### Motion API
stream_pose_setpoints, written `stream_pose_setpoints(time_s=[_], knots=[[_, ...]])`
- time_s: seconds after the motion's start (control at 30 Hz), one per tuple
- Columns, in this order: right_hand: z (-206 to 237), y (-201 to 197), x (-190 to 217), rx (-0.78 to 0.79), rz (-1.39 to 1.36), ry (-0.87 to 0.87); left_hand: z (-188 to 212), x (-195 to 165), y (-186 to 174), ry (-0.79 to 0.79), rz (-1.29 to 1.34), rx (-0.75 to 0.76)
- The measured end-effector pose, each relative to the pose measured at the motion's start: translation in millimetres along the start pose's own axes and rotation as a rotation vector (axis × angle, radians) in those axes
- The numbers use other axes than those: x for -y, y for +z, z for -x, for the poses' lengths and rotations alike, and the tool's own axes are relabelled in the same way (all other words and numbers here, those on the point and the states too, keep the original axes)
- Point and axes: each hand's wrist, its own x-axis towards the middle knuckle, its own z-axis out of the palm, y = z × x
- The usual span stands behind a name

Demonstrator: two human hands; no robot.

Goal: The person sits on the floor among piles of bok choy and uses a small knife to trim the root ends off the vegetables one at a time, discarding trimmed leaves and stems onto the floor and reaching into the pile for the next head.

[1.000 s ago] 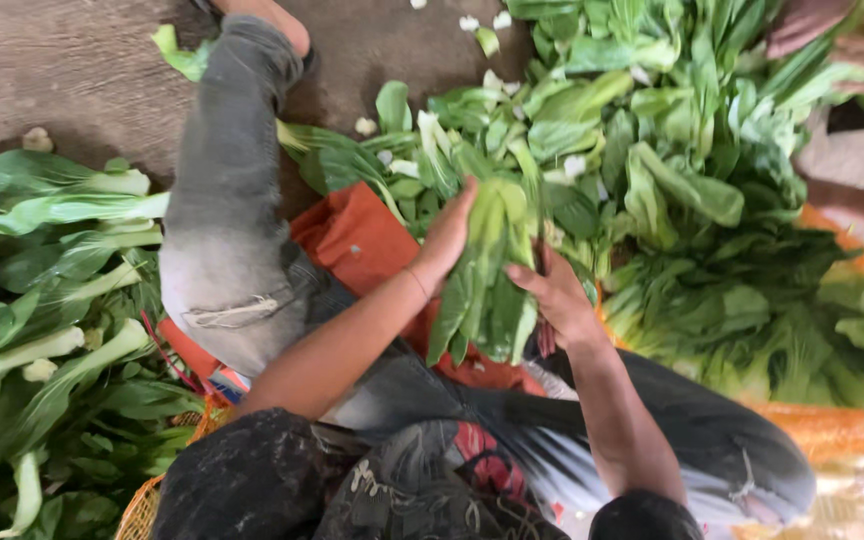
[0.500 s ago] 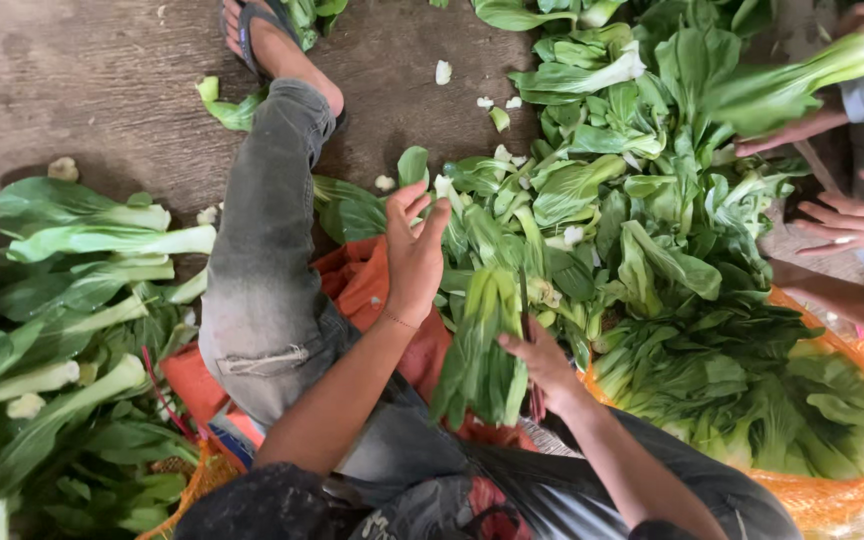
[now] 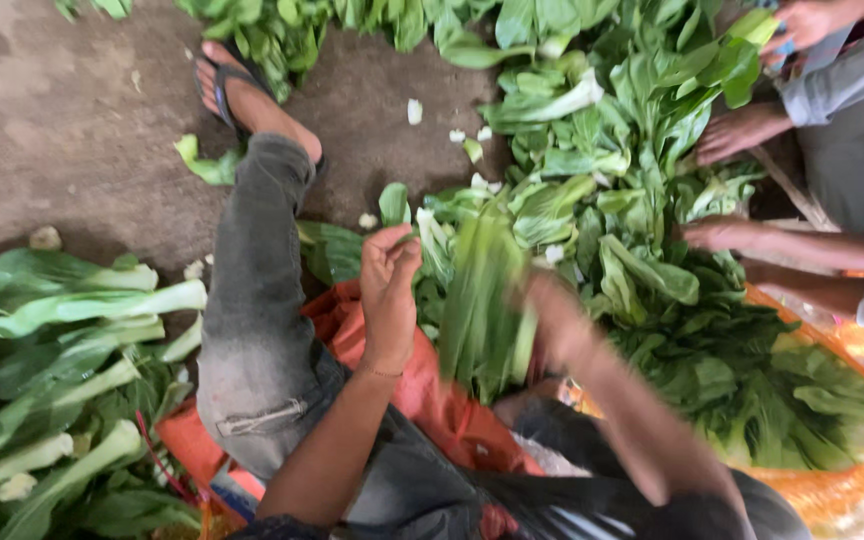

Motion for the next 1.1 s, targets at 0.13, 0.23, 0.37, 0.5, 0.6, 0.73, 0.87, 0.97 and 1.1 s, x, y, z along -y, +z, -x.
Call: stream_pose_setpoints(time_s=[0.13, 0.23, 0.37, 0.5, 0.6, 0.73, 0.87, 0.97, 1.1], knots=[[-69.7, 11.4, 234.8, -0.151, -0.275, -0.454, -1.4, 0.9, -0.3, -0.034, -0.040, 0.027], [-64.6, 5.5, 314.6, -0.199, -0.438, -0.645, -3.4, 0.4, 1.8, -0.031, -0.144, 0.056], [-37.2, -27.2, 263.9, -0.059, -0.221, -0.791, 0.1, 2.8, 5.1, -0.018, -0.091, 0.125], [-11.7, -78.5, 100.2, -0.082, 0.431, -0.702, 14.8, 3.8, 7.5, -0.084, -0.028, 0.202], [-14.6, -150.6, -8.0, -0.198, 1.044, -0.448, 27.0, -0.1, 13.7, -0.097, -0.068, 0.250], [-6.4, -283.0, -108.2, -0.067, 1.542, -0.360, 48.6, -7.0, 18.8, -0.084, -0.247, 0.336], [10.6, -358.2, -150.1, -0.390, 1.440, -0.287, 60.1, 3.7, 30.0, -0.164, -0.375, 0.336], [4.8, -352.3, -149.8, -0.450, 1.300, -0.162, 59.5, 16.3, 32.6, -0.170, -0.415, 0.360], [-24.5, -306.3, -146.7, -0.462, 1.260, -0.075, 48.4, 38.0, 24.6, -0.163, -0.507, 0.357]])
